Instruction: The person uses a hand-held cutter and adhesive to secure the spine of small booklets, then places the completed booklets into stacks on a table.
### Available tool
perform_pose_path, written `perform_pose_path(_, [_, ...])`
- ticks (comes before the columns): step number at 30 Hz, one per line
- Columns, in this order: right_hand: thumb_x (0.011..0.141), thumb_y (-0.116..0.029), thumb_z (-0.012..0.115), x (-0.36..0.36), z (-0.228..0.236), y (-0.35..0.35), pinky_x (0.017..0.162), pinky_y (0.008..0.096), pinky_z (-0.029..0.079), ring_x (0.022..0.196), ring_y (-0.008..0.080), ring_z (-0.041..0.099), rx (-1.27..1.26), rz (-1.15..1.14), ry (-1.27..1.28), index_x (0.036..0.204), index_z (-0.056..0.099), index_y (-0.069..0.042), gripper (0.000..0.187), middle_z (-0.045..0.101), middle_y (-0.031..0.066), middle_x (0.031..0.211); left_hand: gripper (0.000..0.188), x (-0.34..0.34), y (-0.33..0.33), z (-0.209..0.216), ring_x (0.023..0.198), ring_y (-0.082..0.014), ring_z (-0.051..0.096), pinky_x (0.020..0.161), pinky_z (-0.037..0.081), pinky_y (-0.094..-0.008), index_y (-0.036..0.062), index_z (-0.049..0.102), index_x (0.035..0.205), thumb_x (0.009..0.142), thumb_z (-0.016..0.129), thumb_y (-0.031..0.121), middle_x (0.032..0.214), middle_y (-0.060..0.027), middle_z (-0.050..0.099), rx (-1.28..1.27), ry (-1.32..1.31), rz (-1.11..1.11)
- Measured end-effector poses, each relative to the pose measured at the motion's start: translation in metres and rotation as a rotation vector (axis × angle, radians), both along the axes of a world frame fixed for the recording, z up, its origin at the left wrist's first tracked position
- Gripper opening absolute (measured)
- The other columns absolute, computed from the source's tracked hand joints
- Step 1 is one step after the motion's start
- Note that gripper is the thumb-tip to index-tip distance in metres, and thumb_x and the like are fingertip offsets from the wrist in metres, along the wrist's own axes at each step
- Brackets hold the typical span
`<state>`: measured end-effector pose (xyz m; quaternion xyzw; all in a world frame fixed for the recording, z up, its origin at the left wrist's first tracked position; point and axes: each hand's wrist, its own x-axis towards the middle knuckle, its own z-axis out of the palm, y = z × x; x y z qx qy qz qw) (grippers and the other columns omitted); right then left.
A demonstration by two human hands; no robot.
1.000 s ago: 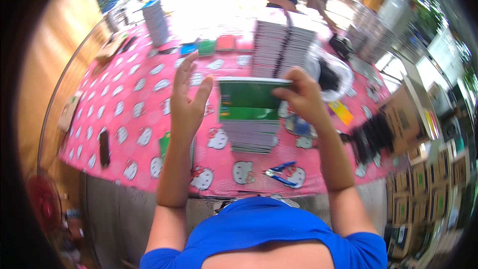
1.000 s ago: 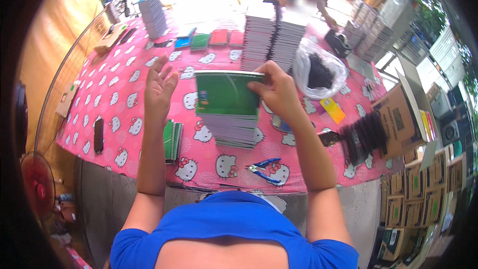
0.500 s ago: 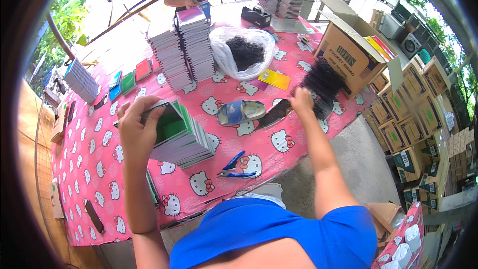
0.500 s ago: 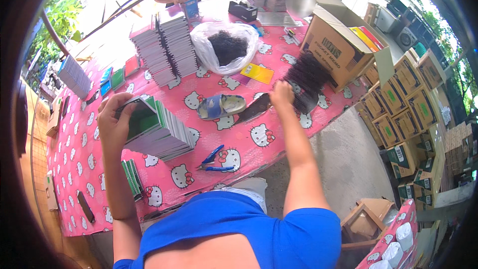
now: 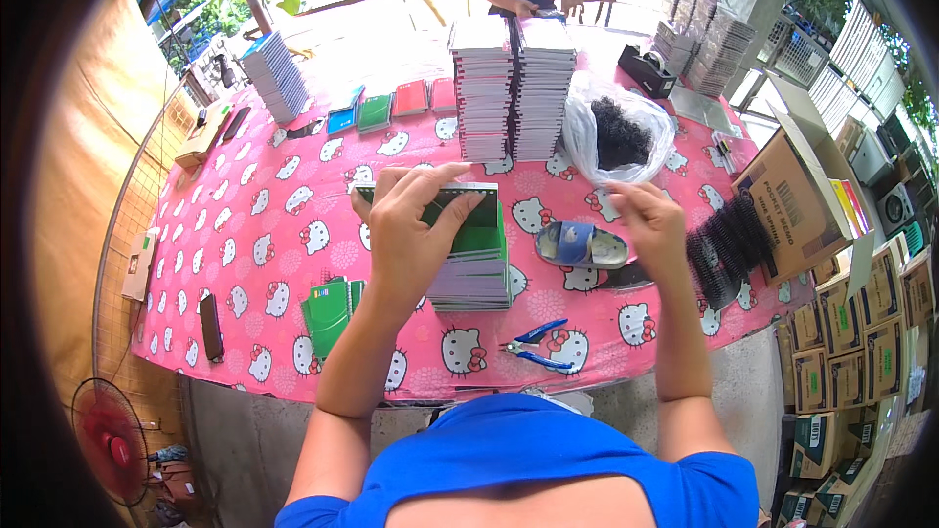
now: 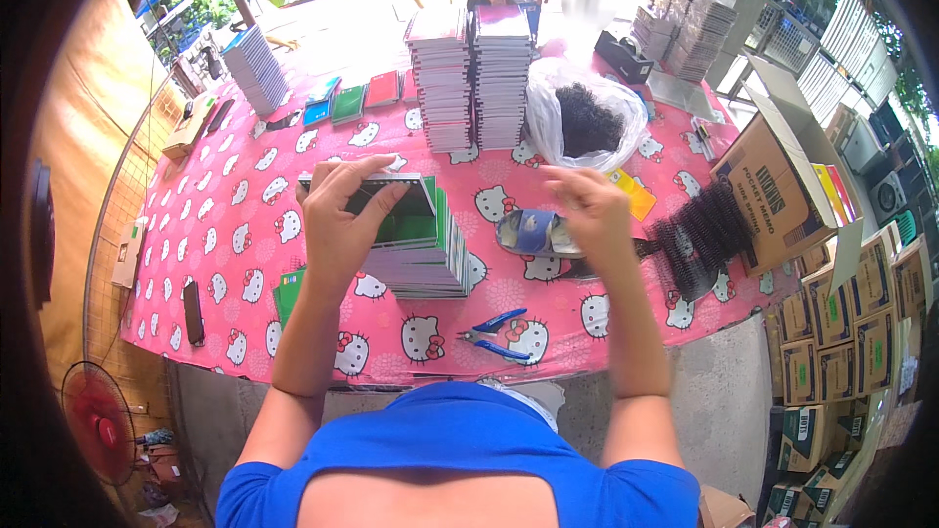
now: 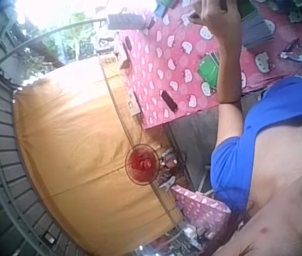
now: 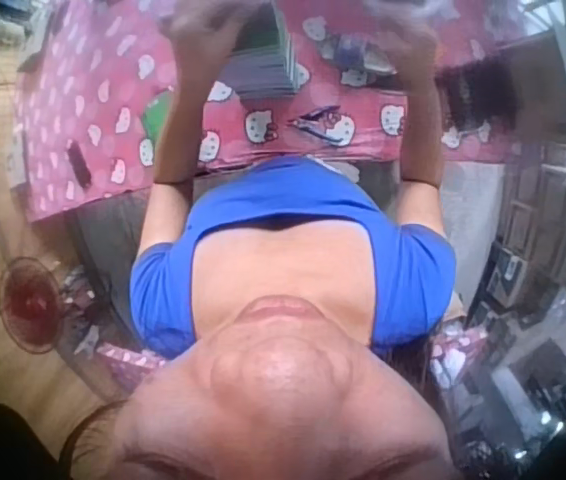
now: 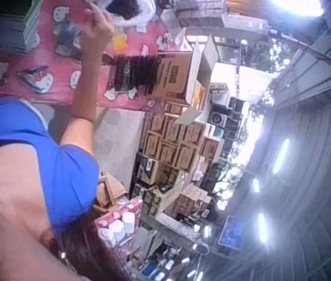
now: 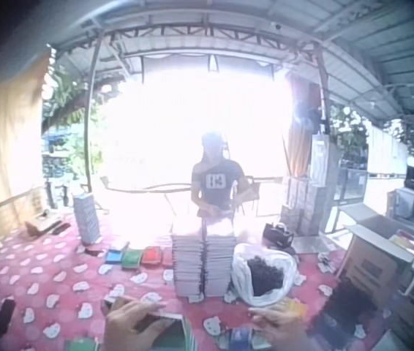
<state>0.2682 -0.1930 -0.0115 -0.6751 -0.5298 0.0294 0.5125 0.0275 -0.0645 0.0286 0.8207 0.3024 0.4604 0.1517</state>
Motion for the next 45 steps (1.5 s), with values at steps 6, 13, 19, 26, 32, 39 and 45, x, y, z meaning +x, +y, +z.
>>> perform_pose_path(6, [0.077,-0.001,0.067,-0.064,0.048,0.039,0.064,0.0301,0.05,0.076,0.0201,0.063,0.225,0.267,-0.091,0.092,0.064,-0.002,0.015,0.062,0.0092,0.088,0.023,0.003,0.007,0.002,0.084,-0.0159,0.054,0.082,0.037,-0.0306,0.0092,0.071,0.091,0.071,0.079,0.017,0.083,-0.0011,0.067,0.016,-0.021,-0.028])
perform_pose_path(13, [0.074,0.0,0.068,-0.064,0.055,0.051,0.066,0.0298,0.049,0.074,0.0201,0.062,0.087,0.336,-0.023,0.089,0.062,-0.002,0.016,0.06,0.009,0.086,0.022,0.0,0.004,0.004,0.084,-0.0166,0.054,0.081,0.04,-0.0301,0.0084,0.071,0.089,0.07,0.079,0.016,0.085,-0.0018,0.068,0.043,-0.006,-0.008])
perform_pose_path(19, [0.069,0.006,0.069,-0.055,0.06,0.056,0.066,0.0268,0.048,0.074,0.0164,0.061,0.135,0.281,-0.268,0.086,0.065,-0.002,0.019,0.06,0.0067,0.083,0.022,0.003,0.006,-0.002,0.085,-0.0165,0.054,0.081,0.039,-0.031,0.0082,0.071,0.088,0.069,0.079,0.015,0.083,-0.0013,0.067,-0.032,-0.069,-0.088])
perform_pose_path(26, [0.074,0.002,0.065,-0.055,0.061,0.06,0.065,0.0298,0.049,0.073,0.0189,0.062,0.022,0.459,-0.055,0.087,0.066,-0.004,0.014,0.058,0.0073,0.08,0.023,0.003,0.007,-0.001,0.085,-0.0168,0.056,0.082,0.039,-0.0309,0.0089,0.071,0.088,0.068,0.079,0.015,0.082,-0.0013,0.067,0.007,-0.039,-0.069])
perform_pose_path(32, [0.08,-0.01,0.068,-0.068,0.069,0.05,0.064,0.0314,0.049,0.071,0.0219,0.063,-0.09,0.46,-0.057,0.1,0.063,-0.008,0.02,0.061,0.0068,0.087,0.022,0.001,0.004,0.001,0.085,-0.0147,0.056,0.087,0.028,-0.0361,0.0133,0.071,0.089,0.07,0.078,0.022,0.083,0.001,0.067,0.029,-0.063,-0.021])
perform_pose_path(39, [0.081,-0.018,0.068,-0.087,0.066,0.054,0.065,0.0368,0.048,0.074,0.0273,0.063,-0.026,0.278,-0.342,0.096,0.061,-0.006,0.021,0.059,0.0085,0.087,0.021,-0.004,0.004,-0.003,0.083,-0.0146,0.056,0.087,0.025,-0.0365,0.0146,0.07,0.088,0.073,0.076,0.027,0.082,0.0006,0.068,-0.042,-0.063,-0.047])
perform_pose_path(45, [0.083,-0.015,0.065,-0.091,0.067,0.057,0.063,0.0375,0.047,0.071,0.0277,0.062,0.015,0.245,-0.323,0.089,0.06,-0.003,0.015,0.058,0.0114,0.086,0.019,-0.003,0.005,-0.004,0.081,-0.0141,0.055,0.085,0.027,-0.0343,0.0138,0.07,0.087,0.073,0.077,0.026,0.078,0.0016,0.067,-0.026,-0.067,-0.048])
